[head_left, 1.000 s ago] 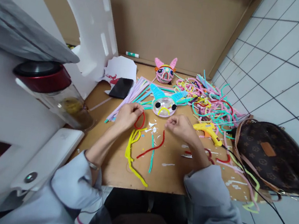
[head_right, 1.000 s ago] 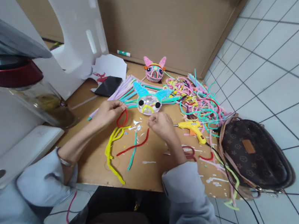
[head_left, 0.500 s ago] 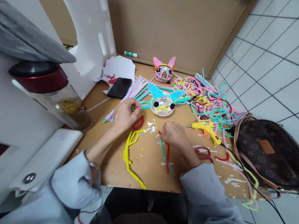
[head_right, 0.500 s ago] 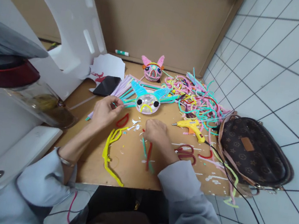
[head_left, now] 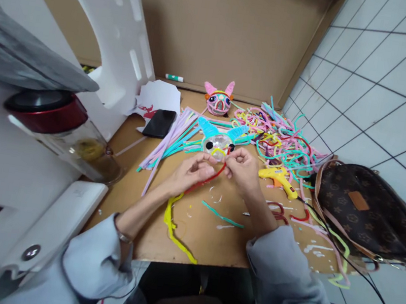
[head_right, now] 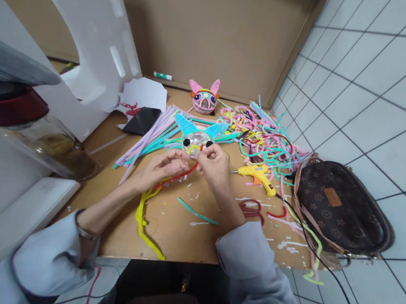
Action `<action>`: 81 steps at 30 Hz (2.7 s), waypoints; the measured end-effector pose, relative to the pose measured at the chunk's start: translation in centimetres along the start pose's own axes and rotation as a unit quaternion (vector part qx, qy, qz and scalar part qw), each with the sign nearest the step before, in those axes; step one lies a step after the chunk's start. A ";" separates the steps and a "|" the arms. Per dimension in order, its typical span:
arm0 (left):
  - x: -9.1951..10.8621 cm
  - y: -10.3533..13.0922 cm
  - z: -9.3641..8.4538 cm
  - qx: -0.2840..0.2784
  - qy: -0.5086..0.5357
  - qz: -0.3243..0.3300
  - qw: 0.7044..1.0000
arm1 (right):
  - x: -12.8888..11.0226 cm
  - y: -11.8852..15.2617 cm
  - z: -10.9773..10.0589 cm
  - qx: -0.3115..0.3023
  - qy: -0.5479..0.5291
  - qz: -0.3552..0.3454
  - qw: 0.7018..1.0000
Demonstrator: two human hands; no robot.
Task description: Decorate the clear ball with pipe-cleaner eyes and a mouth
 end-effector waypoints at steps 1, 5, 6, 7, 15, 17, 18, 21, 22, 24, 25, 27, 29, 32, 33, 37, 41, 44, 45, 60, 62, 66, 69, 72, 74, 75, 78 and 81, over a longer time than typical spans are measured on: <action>-0.3 0.0 0.2 -0.007 0.003 -0.013 1.000 | 0.1 -0.1 -0.2 0.011 -0.013 0.001 1.000; -0.8 -0.4 -0.3 0.024 0.012 -0.037 0.999 | 0.0 -0.5 -0.5 -0.006 -0.092 0.022 0.995; -0.8 -0.5 -0.7 0.041 0.014 -0.038 0.998 | 0.0 -0.7 -0.6 -0.014 -0.106 0.026 0.994; -0.7 -0.6 -1.1 0.059 0.016 -0.041 0.997 | -0.1 -0.8 -0.8 -0.018 -0.116 0.028 0.993; -0.8 -1.4 -4.3 0.172 0.072 -0.024 0.982 | 0.4 -1.0 -1.0 -0.007 -0.201 0.076 0.977; -1.0 -1.5 -4.7 0.187 0.098 -0.023 0.977 | 0.4 -0.9 -0.9 0.002 -0.232 0.088 0.969; -1.0 -1.5 -4.8 0.193 0.114 -0.025 0.974 | 0.4 -0.8 -0.9 0.003 -0.244 0.088 0.966; -1.3 -1.5 -4.8 0.200 0.181 -0.037 0.962 | 0.0 -0.6 -0.6 -0.005 -0.263 0.077 0.962; -1.3 -1.5 -4.7 0.196 0.211 -0.040 0.957 | -0.1 -0.5 -0.5 -0.008 -0.267 0.073 0.961; -1.4 -1.6 -4.3 0.184 0.271 -0.044 0.944 | -0.1 -0.3 -0.3 -0.007 -0.273 0.068 0.960; -1.5 -1.6 -4.2 0.180 0.296 -0.049 0.937 | -0.1 -0.2 -0.3 -0.004 -0.276 0.066 0.959; -1.8 -1.6 -3.9 0.179 0.336 -0.066 0.922 | 0.0 -0.1 -0.3 0.003 -0.281 0.061 0.958; -2.0 -1.6 -3.9 0.185 0.367 -0.083 0.908 | 0.1 0.0 -0.2 0.003 -0.288 0.062 0.955; -1.8 -1.5 -3.9 0.191 0.408 -0.095 0.888 | 0.4 0.1 0.2 -0.010 -0.308 0.085 0.948; -1.7 -1.4 -3.9 0.191 0.420 -0.098 0.882 | 0.6 0.2 0.4 -0.017 -0.315 0.097 0.944; -1.3 -1.4 -3.8 0.184 0.462 -0.106 0.861 | 1.1 0.8 1.4 -0.038 -0.334 0.147 0.930; -1.0 -1.4 -3.3 0.167 0.472 -0.088 0.861 | 1.0 1.0 1.8 -0.030 -0.347 0.150 0.925; -0.9 -1.2 -2.7 0.154 0.442 -0.085 0.879 | 1.1 1.0 1.5 -0.011 -0.350 0.154 0.924; -0.9 -1.1 -2.5 0.147 0.431 -0.084 0.886 | 1.2 1.0 1.4 -0.006 -0.349 0.155 0.924; -1.3 -0.6 -1.4 0.145 0.327 -0.079 0.930 | 1.9 2.8 4.1 -0.090 -0.316 0.140 0.934; -1.4 -0.6 -1.4 0.145 0.328 -0.080 0.930 | 1.5 2.9 4.1 -0.088 -0.306 0.121 0.940; -1.3 -0.5 -0.5 0.115 0.347 -0.104 0.925 | 1.4 2.4 3.1 -0.053 -0.296 0.103 0.948; -1.1 -0.3 0.0 0.103 0.371 -0.123 0.915 | 1.8 2.1 2.4 -0.022 -0.281 0.108 0.953; -1.0 -0.4 0.0 0.102 0.393 -0.118 0.906 | 1.9 1.9 1.9 -0.007 -0.264 0.104 0.959; -1.3 -0.5 -0.1 0.106 0.402 -0.117 0.902 | 1.8 1.9 1.8 -0.005 -0.254 0.094 0.962; -1.5 -0.5 -0.2 0.109 0.405 -0.118 0.900 | 1.7 1.9 1.9 -0.007 -0.252 0.090 0.963; -1.6 -0.6 -0.8 0.121 0.408 -0.111 0.898 | 1.5 2.0 2.1 -0.016 -0.270 0.078 0.959; -1.3 -0.7 -1.6 0.135 0.402 -0.093 0.901 | 1.1 1.9 2.0 -0.013 -0.302 0.062 0.951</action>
Point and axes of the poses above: each hand's wrist, its own y-axis away from the middle knuckle, its own z-axis out of the palm, x = y × z, the point moved 10 cm from there along -y, towards the middle knuckle, and after that the axes turned 9 degrees about x, right-handed, at the moved point
